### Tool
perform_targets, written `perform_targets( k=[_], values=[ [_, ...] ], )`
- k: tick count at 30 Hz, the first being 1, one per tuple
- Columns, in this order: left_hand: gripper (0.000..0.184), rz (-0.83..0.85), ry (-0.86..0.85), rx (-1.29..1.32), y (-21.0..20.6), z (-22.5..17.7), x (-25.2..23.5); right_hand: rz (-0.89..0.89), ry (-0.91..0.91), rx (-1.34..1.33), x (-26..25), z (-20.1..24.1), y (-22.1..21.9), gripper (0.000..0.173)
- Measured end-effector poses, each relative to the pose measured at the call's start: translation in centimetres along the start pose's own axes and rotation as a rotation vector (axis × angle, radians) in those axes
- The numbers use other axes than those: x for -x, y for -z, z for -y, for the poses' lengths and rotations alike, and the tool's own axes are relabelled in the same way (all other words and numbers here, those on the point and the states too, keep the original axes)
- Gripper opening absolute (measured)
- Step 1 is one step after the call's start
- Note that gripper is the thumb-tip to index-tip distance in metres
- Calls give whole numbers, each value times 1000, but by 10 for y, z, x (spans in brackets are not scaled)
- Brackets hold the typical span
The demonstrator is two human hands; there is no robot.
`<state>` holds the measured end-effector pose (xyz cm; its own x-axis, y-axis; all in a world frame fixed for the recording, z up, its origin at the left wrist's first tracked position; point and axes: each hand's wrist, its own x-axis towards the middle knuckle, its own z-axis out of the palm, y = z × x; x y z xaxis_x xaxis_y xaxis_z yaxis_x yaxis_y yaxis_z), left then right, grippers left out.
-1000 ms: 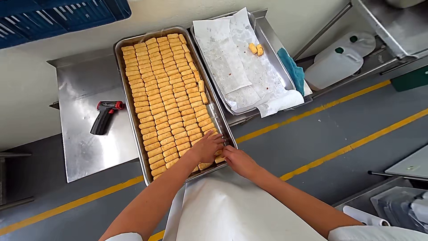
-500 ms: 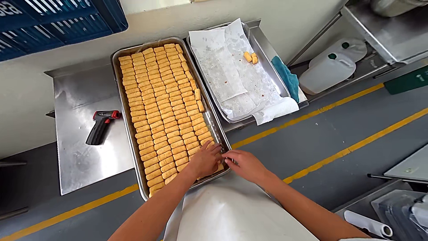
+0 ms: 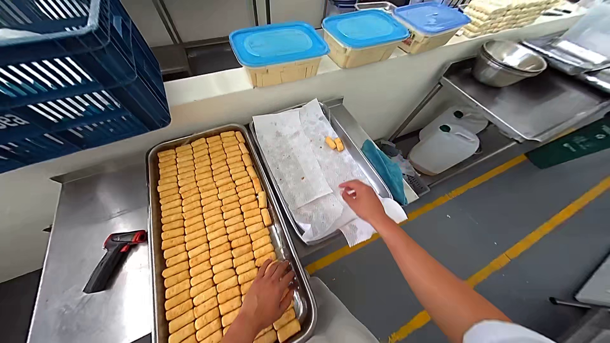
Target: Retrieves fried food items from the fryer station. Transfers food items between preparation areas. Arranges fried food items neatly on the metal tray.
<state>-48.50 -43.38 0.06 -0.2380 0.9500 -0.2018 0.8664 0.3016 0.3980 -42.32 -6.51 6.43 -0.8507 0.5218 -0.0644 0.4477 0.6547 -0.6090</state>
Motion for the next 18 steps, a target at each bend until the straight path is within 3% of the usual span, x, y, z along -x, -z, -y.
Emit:
perform_targets(
  k=[3, 8, 15, 18],
  values=[
    [37, -297, 90, 46, -3, -2, 12, -12, -72, 99, -96, -26, 6, 41],
    [28, -350, 366, 324, 3, -29, 54, 7, -113, 234, -204, -53, -8, 61],
    [26, -535, 622, 394, -21, -54, 102, 99, -72, 355, -246, -51, -35, 61],
    [28, -605, 681, 370, -23, -54, 102, 85, -126, 260, -253, -47, -26, 57]
  ],
)
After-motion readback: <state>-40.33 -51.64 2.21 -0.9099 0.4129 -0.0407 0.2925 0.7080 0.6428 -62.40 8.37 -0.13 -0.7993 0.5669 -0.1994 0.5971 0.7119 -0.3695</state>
